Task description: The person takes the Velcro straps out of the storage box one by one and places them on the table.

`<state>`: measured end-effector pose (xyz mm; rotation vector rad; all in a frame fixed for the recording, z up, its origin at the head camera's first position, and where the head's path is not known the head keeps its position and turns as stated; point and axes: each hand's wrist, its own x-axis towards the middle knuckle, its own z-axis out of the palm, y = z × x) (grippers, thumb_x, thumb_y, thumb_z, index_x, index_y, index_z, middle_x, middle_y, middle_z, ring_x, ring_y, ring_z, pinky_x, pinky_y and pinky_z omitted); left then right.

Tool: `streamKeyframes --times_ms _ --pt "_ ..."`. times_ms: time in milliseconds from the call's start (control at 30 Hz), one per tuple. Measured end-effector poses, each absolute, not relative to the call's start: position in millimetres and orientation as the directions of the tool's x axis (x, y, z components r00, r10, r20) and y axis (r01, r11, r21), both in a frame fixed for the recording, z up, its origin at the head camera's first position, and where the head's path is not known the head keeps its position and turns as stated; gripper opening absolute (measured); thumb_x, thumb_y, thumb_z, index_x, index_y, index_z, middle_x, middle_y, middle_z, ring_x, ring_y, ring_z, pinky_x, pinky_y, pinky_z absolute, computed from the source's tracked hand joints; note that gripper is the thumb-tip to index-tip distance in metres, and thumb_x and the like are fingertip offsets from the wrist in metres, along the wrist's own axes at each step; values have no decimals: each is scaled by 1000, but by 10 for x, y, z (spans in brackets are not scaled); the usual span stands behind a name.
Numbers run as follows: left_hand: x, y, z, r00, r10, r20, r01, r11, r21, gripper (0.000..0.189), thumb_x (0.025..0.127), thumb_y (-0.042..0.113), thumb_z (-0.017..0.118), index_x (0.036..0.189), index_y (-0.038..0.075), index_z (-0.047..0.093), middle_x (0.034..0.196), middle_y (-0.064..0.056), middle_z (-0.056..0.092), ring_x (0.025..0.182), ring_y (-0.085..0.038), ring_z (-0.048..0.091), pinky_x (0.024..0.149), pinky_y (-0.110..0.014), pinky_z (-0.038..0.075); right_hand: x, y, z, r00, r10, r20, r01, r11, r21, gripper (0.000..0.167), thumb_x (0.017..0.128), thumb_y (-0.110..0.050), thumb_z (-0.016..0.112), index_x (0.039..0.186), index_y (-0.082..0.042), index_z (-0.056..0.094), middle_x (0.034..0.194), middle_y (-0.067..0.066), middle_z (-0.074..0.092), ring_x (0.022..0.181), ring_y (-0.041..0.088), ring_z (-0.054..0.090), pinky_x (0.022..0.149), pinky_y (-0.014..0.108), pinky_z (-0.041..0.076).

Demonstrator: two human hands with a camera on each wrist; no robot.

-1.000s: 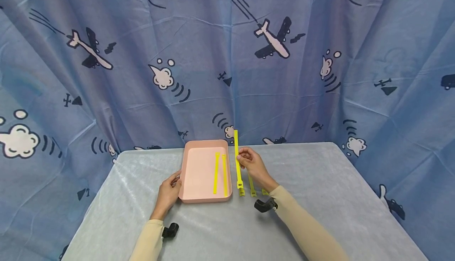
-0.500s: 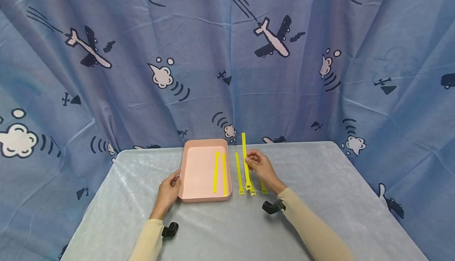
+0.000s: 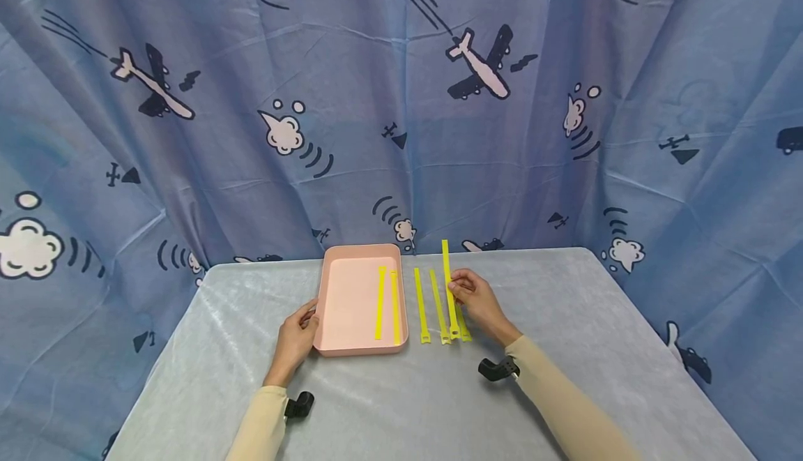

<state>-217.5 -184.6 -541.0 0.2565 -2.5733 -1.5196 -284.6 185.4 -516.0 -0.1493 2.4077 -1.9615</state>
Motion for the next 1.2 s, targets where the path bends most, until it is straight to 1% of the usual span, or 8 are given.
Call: streamKeyframes --times_ms 100,200,433,500,600,733,867,1200 --pt "-2180 -1846 -5412 -976 -217 34 -76 477 876 42 100 14 51 141 13 55 128 -19 65 111 -27 64 91 -41 52 -2843 1913 -5178 -996 -90 26 -43 201 -979 29 98 -17 61 120 0 55 97 10 62 74 12 55 71 33 50" --pt "-2183 -1844 -5412 -976 -215 32 -76 474 877 42 100 14 51 141 12 55 128 -19 65 111 -28 64 92 -43 52 -2850 1980 -5202 -997 -81 12 -28 205 -978 30 98 -17 61 121 1 54 99 10 63 75 11 55 70 31 50" --pt "-2180 -1849 -5424 -977 -213 21 -84 471 878 42 100 14 50 142 12 54 129 -20 64 113 -28 63 93 -43 52 -2854 2108 -5243 -997 -73 -9 -7 221 -975 28 99 -16 59 122 0 53 105 22 62 76 11 55 70 29 49" --pt "-2180 -1852 -5416 -977 -211 25 -80 473 877 42 100 13 50 142 12 54 128 -20 64 113 -28 63 93 -43 52 -2852 2130 -5243 -997 -70 -18 2 223 -975 27 99 -14 58 122 1 54 105 24 61 75 11 54 69 28 49" --pt "-2181 -1857 -5402 -978 -209 24 -79 471 878 42 100 13 51 142 12 54 128 -19 65 113 -29 63 93 -44 51 -2853 2155 -5250 -997 -70 -24 7 240 -971 28 99 -14 58 122 1 53 102 21 61 75 12 53 68 28 48" --pt "-2182 -1859 -5397 -979 -206 15 -85 470 879 42 100 14 51 142 13 54 130 -19 64 114 -29 63 94 -44 51 -2855 2183 -5270 -997 -58 -54 37 266 -963 26 99 -17 58 121 -2 55 97 11 62 76 14 53 67 26 48" --pt "-2186 -1861 -5404 -979 -205 7 -91 466 880 42 100 15 52 142 14 54 131 -19 64 115 -29 63 95 -45 51 -2850 2230 -5293 -996 -54 -76 57 289 -956 26 100 -17 58 121 -2 55 95 5 63 76 14 53 68 26 48" --pt "-2183 -1863 -5391 -979 -205 14 -84 461 884 43 100 14 52 142 13 54 130 -19 64 115 -29 63 94 -44 52 -2945 2368 -5346 -996 -16 -89 79 317 -945 29 99 -16 59 122 2 54 95 7 64 74 10 51 63 23 44"
